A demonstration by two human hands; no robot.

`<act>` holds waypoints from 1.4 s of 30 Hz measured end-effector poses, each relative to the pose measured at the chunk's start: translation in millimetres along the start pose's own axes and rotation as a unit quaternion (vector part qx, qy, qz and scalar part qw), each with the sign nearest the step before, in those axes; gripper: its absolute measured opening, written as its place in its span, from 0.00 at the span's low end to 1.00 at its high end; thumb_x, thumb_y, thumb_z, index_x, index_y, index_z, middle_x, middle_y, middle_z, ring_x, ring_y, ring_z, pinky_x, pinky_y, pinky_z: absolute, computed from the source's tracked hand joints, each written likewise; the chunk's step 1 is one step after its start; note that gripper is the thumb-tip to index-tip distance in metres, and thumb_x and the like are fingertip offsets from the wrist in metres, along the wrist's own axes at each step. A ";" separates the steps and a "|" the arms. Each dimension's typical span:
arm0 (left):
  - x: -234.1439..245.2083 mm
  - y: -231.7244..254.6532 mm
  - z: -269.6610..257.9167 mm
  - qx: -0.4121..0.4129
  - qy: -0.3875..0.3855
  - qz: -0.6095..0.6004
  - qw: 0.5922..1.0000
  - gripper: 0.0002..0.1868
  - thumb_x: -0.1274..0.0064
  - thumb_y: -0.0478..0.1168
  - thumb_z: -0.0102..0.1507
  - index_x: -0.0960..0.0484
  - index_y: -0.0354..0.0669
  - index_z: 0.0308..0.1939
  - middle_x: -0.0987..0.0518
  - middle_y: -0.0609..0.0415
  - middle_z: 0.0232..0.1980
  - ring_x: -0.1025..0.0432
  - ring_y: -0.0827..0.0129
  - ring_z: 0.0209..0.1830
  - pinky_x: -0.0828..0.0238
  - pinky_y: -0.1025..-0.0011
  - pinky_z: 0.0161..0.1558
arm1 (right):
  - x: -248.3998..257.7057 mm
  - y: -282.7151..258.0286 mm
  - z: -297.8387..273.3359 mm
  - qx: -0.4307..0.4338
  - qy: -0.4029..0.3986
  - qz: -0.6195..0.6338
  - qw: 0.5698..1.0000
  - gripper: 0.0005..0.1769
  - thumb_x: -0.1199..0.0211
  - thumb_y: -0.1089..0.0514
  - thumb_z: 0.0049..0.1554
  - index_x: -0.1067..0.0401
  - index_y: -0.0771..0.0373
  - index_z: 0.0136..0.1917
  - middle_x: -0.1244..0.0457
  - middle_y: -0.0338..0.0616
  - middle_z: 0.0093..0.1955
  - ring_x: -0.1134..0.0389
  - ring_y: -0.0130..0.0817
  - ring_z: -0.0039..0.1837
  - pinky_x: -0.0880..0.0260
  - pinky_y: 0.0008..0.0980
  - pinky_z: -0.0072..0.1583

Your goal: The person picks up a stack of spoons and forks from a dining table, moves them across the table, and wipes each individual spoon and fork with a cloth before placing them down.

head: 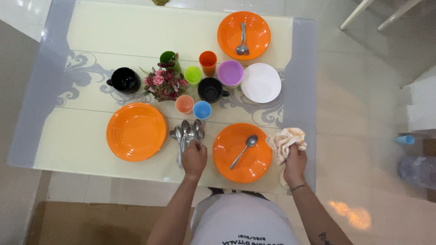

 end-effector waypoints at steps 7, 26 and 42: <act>-3.4 48.3 -24.3 0.034 -0.041 -0.195 0.979 0.09 0.53 0.39 0.69 0.27 0.35 0.47 0.20 0.44 0.28 0.23 0.55 0.26 0.29 0.59 0.31 | -43.1 11.1 -19.2 -0.053 -0.094 -0.082 0.991 0.13 0.42 0.55 0.67 0.27 0.66 0.58 0.33 0.37 0.45 0.35 0.22 0.42 0.37 0.25 0.40; -14.9 146.4 -73.6 -0.029 -0.175 -0.326 0.929 0.07 0.54 0.32 0.68 0.24 0.31 0.47 0.21 0.48 0.32 0.25 0.70 0.31 0.28 0.69 0.35 | -101.2 -89.1 -64.7 0.310 -0.288 -0.366 0.829 0.21 0.36 0.64 0.50 0.26 0.64 0.59 0.43 0.52 0.69 0.32 0.49 0.64 0.30 0.39 0.63; -22.5 130.3 -57.6 0.022 -0.162 -0.356 0.920 0.07 0.53 0.31 0.67 0.23 0.30 0.46 0.21 0.53 0.32 0.29 0.76 0.29 0.31 0.73 0.32 | -126.8 -103.8 -64.9 0.381 -0.352 -0.310 0.797 0.18 0.29 0.62 0.52 0.28 0.64 0.55 0.46 0.61 0.72 0.33 0.53 0.63 0.30 0.42 0.58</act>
Point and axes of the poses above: each hand's wrist, its own z-axis towards the middle knuckle, its own x-axis out of the back of the hand, y = z × x, the point moved 3 cm from there along z, towards the middle knuckle
